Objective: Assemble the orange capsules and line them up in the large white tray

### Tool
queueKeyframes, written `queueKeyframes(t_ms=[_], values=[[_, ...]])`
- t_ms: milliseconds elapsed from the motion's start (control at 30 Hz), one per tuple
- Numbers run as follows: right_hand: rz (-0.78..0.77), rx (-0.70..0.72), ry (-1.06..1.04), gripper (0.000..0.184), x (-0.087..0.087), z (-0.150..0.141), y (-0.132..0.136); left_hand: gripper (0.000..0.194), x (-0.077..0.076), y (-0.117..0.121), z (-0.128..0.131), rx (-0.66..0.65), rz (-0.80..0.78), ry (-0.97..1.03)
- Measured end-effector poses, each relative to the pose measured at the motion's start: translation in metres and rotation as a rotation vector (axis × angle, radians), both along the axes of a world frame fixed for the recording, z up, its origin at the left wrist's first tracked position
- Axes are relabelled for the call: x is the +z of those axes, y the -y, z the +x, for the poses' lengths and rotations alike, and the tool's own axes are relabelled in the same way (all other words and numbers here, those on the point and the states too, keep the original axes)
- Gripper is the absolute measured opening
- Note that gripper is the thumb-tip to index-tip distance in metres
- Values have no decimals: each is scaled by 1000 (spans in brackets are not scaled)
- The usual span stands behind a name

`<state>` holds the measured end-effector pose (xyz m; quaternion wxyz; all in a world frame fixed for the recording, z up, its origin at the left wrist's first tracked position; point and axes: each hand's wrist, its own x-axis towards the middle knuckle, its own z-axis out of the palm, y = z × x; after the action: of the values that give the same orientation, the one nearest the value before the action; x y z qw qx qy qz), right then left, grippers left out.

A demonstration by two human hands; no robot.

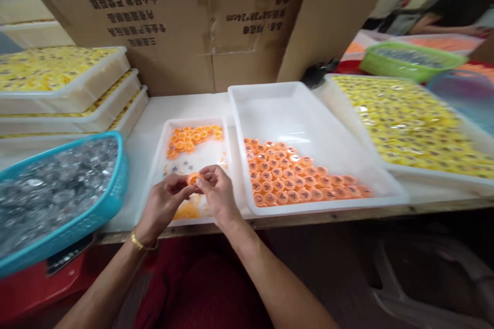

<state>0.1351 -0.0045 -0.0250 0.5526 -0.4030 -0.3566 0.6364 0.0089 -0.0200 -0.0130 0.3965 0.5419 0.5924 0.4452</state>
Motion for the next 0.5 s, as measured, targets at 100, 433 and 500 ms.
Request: queueKeyframes(t_ms=[100,433,500], values=[[1,37,4,19,1,0,7,31,-3,4,-1,-10,-11,-16],[-57,-466,715,19,36,208,-73,44,-30,21,-60,118,132,-577],[-173,-477,834,19,34,257,-83,40,-45,26,-70,105,187,-666]])
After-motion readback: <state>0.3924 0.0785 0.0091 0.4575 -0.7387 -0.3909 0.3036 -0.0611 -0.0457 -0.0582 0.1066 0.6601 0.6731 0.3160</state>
